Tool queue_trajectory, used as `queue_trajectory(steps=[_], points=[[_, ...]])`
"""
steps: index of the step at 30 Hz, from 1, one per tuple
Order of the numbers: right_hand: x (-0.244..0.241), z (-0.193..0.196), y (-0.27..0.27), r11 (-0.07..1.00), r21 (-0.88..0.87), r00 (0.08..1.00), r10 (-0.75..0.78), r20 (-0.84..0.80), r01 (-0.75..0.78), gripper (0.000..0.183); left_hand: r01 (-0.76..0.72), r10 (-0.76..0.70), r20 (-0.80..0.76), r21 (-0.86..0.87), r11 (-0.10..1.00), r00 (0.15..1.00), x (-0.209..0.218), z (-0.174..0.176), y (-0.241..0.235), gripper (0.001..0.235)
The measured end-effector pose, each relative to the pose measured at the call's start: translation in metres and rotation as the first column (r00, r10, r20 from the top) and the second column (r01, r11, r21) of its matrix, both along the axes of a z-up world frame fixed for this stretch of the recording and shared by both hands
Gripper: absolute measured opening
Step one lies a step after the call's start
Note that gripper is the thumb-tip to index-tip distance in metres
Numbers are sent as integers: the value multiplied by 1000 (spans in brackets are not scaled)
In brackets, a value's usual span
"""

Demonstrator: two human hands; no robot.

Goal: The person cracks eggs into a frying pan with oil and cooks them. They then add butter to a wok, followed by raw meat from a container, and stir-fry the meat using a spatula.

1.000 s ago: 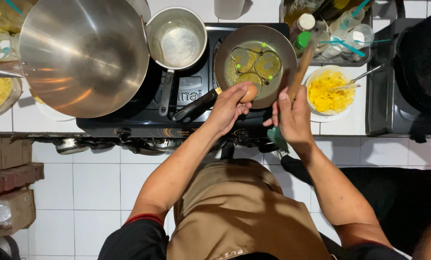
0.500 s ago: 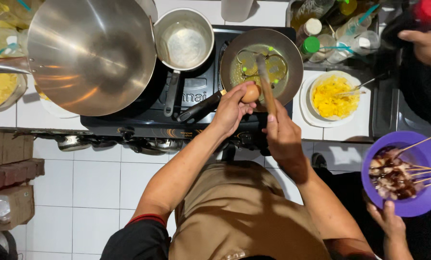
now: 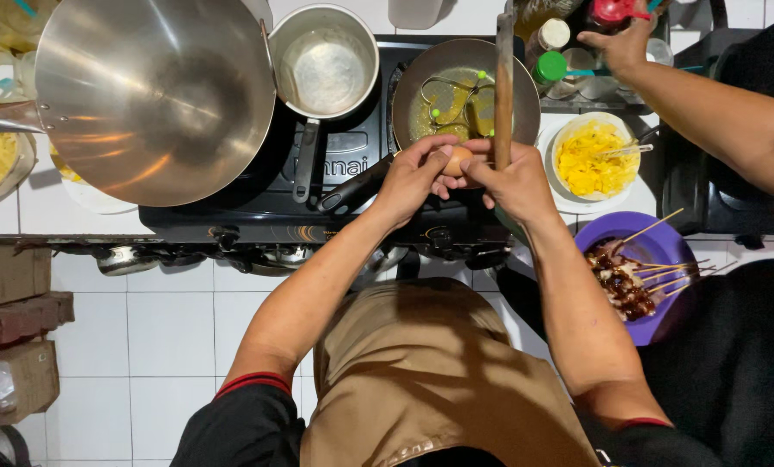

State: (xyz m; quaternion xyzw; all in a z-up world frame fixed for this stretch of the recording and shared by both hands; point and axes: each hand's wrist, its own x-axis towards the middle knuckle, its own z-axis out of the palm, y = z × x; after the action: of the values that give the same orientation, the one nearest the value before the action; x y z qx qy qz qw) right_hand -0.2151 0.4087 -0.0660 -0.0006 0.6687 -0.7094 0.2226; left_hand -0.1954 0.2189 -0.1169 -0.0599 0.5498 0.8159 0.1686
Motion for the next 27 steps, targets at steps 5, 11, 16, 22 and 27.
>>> queue_trajectory(steps=[5,11,16,22,27], points=[[-16,-9,5,999,28,999,22,40,-23,33,15,-298,-340,-636,772,892,-1,33,-15,49],[-32,-25,-1,996,78,999,33,43,-36,32,-147,-452,-544,-738,658,707,-17,32,-23,47],[-40,-30,-4,995,80,994,54,100,-62,31,-205,-532,-619,-741,639,579,-29,12,-30,51],[-53,-40,-7,983,149,991,92,100,-106,29,-108,-640,-480,-841,530,600,-39,11,-33,60],[-60,-39,-8,974,178,987,123,103,-140,25,-104,-633,-516,-815,570,577,-44,9,-34,62]])
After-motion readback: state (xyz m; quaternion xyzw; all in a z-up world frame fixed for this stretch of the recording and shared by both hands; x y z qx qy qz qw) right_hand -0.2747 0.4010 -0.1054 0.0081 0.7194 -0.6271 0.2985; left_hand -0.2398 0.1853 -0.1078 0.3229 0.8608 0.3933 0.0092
